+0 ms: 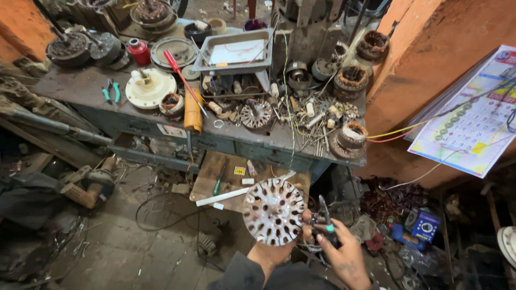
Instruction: The person uses pliers to manipulate and adjust components on a circular motor rotor. They repeatedly tap the rotor with the pliers and inspect the copper windings. The person also handles a motor housing and other disassembled parts on a cluttered workbench.
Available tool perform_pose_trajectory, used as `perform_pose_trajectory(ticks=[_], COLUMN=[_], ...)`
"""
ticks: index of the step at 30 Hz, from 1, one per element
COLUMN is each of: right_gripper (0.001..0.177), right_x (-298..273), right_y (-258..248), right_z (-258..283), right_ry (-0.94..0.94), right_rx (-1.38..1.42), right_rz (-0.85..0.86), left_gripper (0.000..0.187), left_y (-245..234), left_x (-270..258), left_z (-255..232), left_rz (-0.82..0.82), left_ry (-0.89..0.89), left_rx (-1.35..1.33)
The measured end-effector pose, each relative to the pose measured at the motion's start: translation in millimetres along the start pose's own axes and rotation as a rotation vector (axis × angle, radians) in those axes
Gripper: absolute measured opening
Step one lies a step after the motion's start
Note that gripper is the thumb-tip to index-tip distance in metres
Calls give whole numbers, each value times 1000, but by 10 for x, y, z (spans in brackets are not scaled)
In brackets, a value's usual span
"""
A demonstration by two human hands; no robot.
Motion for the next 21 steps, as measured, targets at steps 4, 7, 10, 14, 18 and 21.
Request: perform_pose_trajectory(ticks=[4,7,10,14,18,21], right_gripper=[30,23,39,56,59,58], right_x=[-59,6,33,155,246,307], right_y=[-181,-296,-386,-489,-531,-516], right_z=[237,565,845,1199,1392,1486], right_ry=[-64,-233,-290,-550,-614,-634], right_rx=[43,7,-136,-468,-699,-789], right_rz=[-50,-59,-31,-55,-53,-26], left_gripper=[33,51,68,82,80,78], left_y=[-5,176,417,604,589,570], left_x=[-82,0,-24,-4,38,77], left_z=[-27,-122,-166,-224,-192,-146], left_rz=[12,101,105,140,153,93], left_ry=[52,-57,-180,-186,-169,-141], left_rx=[600,124,-256,-248,-231,-245])
Point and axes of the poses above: each hand's wrist, its own x-axis towards the middle knuckle, its own y-axis out of the palm, z = x × y, the point moved 4 cm from there along x, towards the middle knuckle, and after that the axes turned 7 degrees about -y, right-handed, at the moved point
